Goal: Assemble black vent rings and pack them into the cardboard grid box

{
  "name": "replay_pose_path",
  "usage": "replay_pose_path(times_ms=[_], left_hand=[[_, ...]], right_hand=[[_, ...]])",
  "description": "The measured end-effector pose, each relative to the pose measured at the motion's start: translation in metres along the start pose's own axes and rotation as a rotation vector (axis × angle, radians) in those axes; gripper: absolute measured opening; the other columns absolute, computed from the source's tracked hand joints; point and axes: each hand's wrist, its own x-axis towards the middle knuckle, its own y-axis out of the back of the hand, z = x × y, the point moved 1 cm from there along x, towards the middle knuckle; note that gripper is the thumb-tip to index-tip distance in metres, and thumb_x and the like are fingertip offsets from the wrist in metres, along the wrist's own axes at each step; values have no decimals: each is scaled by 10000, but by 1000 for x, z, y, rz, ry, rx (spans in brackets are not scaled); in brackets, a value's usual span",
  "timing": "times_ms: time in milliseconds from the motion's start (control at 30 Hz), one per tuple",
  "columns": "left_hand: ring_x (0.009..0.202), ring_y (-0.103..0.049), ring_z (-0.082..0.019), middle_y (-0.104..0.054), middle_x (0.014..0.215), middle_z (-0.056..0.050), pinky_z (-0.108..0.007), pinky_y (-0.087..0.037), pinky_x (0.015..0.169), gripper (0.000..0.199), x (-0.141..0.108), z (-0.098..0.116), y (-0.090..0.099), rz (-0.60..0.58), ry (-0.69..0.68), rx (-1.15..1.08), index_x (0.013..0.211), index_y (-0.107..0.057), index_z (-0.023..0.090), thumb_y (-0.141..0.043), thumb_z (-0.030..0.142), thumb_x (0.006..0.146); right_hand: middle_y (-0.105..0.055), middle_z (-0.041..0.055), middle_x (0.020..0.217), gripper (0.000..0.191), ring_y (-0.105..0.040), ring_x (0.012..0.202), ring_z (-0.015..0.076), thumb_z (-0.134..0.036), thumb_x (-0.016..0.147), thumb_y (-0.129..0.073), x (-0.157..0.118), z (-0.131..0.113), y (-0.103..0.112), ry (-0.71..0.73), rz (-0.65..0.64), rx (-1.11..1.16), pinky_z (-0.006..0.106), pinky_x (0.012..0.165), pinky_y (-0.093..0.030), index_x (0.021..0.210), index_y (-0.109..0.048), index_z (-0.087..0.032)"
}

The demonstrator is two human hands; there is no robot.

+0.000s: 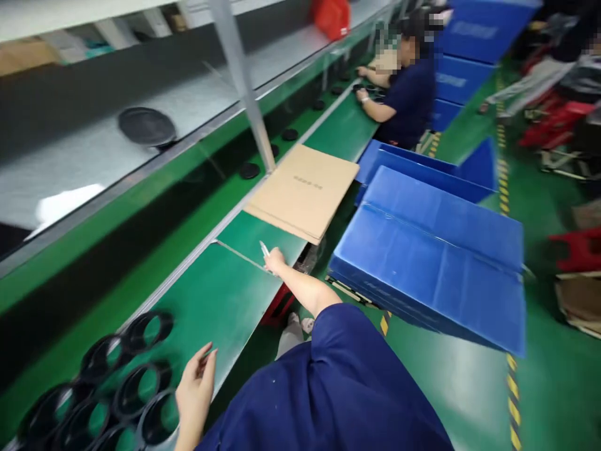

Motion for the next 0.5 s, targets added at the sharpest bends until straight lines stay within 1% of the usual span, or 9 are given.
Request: replay_pose_path(times_ms=[67,100,167,233,267,333,400,433,500], left_hand=[[1013,-755,-338,-777,1119,-109,-492,-613,975,535,24,11,-23,-145,-42,5,1068,-715,245,-566,662,768],[1005,-759,-337,-786,1095,-99,-484,-616,969,512,35,17,-34,-209,-65,2,1038,-722,255,-563,658,764],[998,-763,-334,-797,1071,-86,-467,-616,967,472,56,29,-55,-321,-133,-3,988,-735,268,-561,643,761],[979,-765,-334,-801,1066,-89,-463,-615,958,459,76,44,-74,-401,-218,-7,948,-749,262,-565,632,747],[970,-766,-333,-801,1069,-93,-460,-618,944,462,85,51,-83,-428,-257,-11,939,-753,256,-566,629,741],[964,-767,-329,-801,1075,-99,-447,-624,912,475,101,67,-100,-454,-310,-23,946,-757,243,-566,624,736],[975,-766,-323,-801,1073,-106,-440,-620,918,493,111,82,-113,-455,-332,-39,963,-755,229,-558,622,739],[981,-766,-322,-801,1066,-110,-440,-616,932,505,114,89,-119,-460,-336,-44,970,-754,221,-555,624,740],[993,-763,-321,-802,1057,-116,-445,-604,963,525,114,103,-130,-480,-344,-44,981,-754,209,-553,630,740]], right_hand=[[-718,-52,835,189,-634,639,41,-230,1055,-566,5,19,35,-40,27,66,130,645,-512,1144,-630,-77],[-735,-58,890,233,-652,695,35,-238,1075,-525,5,33,58,-38,68,52,115,682,-507,1223,-614,-82],[-748,-38,1103,335,-682,911,46,-253,1106,-438,-1,69,115,-52,180,-14,121,831,-502,1387,-563,-120],[-690,18,1323,401,-641,1156,104,-245,1116,-375,-13,110,178,-114,296,-135,182,995,-471,1477,-530,-163],[-663,50,1377,415,-614,1226,144,-235,1113,-362,-19,131,207,-168,333,-208,223,1040,-457,1481,-545,-177],[-661,111,1373,421,-611,1246,218,-214,1097,-365,-31,170,255,-293,353,-340,292,1046,-459,1443,-603,-183],[-690,145,1305,416,-640,1186,253,-196,1079,-383,-39,204,281,-381,327,-435,318,994,-473,1396,-651,-183],[-698,145,1288,414,-647,1166,256,-196,1076,-387,-41,218,287,-399,307,-462,317,972,-474,1386,-661,-191],[-709,121,1274,414,-652,1149,247,-208,1079,-384,-41,240,290,-386,264,-484,304,943,-473,1381,-668,-225]])
